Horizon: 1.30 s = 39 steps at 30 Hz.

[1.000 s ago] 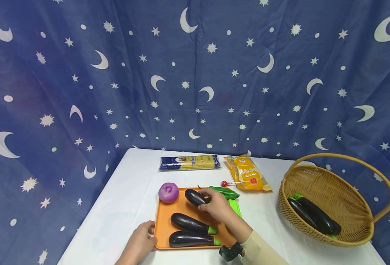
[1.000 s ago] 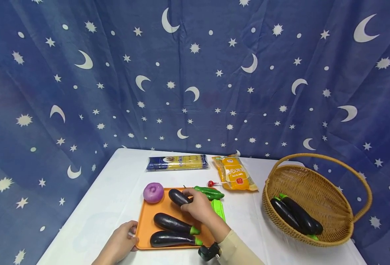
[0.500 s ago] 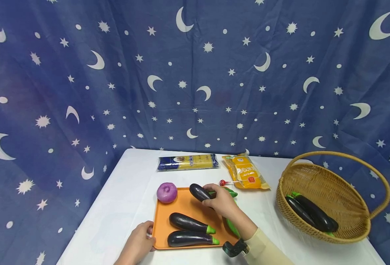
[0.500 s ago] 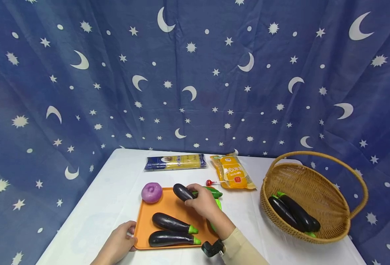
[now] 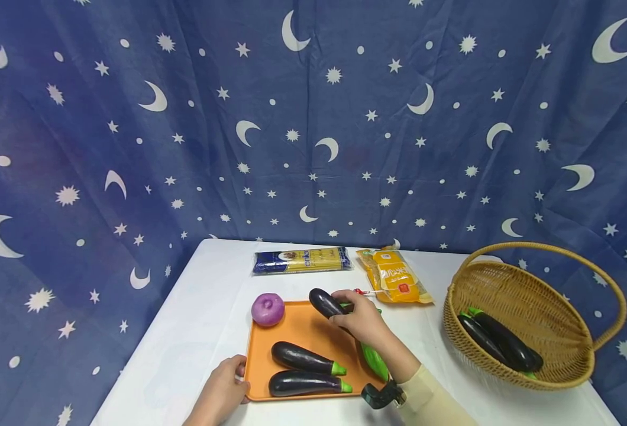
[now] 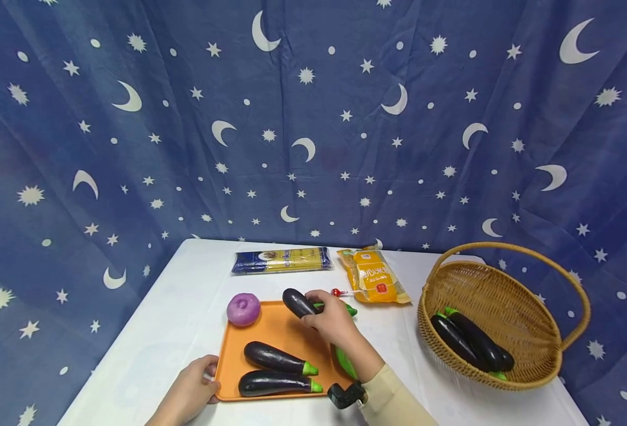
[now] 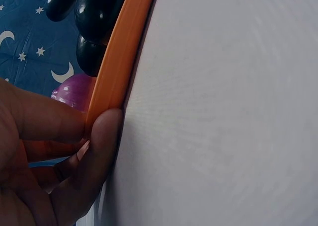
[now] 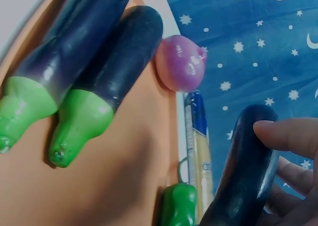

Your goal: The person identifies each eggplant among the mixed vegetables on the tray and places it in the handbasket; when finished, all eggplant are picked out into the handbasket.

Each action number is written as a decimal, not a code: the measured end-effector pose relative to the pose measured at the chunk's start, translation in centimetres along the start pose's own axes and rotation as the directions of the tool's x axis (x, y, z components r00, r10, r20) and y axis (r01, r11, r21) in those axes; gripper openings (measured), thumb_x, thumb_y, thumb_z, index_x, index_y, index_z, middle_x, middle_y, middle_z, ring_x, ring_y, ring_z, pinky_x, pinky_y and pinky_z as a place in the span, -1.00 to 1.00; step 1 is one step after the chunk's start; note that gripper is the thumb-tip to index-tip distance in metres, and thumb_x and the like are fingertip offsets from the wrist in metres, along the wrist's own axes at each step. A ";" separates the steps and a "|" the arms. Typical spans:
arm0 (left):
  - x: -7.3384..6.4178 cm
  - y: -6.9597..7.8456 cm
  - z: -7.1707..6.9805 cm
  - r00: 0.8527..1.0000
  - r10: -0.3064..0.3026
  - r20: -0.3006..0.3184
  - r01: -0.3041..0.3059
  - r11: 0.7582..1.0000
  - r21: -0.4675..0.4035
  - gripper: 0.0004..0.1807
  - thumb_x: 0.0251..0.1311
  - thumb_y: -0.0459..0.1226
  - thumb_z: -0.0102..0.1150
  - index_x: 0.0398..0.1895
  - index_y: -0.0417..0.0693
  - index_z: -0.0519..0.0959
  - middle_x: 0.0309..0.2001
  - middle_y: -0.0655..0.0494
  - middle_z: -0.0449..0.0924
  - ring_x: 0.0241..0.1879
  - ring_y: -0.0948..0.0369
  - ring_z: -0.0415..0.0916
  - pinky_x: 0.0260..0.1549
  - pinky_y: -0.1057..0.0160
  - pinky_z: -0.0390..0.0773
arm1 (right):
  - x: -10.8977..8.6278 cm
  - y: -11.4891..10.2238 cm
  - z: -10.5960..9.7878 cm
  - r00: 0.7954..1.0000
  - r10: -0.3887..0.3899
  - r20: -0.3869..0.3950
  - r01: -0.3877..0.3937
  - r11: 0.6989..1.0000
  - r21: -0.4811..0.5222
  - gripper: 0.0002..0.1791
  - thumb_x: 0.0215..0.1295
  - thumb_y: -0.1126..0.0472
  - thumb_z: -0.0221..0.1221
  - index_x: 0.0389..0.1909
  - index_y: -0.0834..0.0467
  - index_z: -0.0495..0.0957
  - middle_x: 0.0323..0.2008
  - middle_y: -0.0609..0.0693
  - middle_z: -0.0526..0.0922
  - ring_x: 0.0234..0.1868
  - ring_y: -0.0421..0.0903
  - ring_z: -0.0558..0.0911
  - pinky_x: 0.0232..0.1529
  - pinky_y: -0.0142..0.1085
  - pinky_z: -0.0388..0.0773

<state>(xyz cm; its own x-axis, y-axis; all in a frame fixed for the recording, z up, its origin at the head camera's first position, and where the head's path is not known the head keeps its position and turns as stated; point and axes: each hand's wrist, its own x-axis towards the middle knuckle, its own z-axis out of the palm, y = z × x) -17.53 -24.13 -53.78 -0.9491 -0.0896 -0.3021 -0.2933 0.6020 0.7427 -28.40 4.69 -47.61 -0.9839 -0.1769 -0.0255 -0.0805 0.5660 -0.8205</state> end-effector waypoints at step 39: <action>-0.1 -0.1 -0.2 1.000 0.023 0.010 -0.023 1.000 -0.006 -0.40 0.07 -0.56 0.26 0.22 -0.56 0.36 -0.24 -0.03 0.40 -0.47 0.21 0.53 -0.57 0.31 0.65 | -0.9 -0.3 -6.1 0.996 0.013 -0.087 -0.003 0.993 0.120 -0.40 0.10 0.28 0.44 0.21 0.15 0.55 0.12 0.11 0.62 0.01 0.08 0.62 -0.05 -0.10 0.72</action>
<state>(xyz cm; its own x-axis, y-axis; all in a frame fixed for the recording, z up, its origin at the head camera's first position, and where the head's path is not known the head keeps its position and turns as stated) -17.43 -24.35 -53.70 -0.9544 -0.0679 -0.2908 -0.2721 0.5990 0.7531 -28.48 9.61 -43.85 -0.9950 -0.0988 0.0135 -0.0583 0.4660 -0.8829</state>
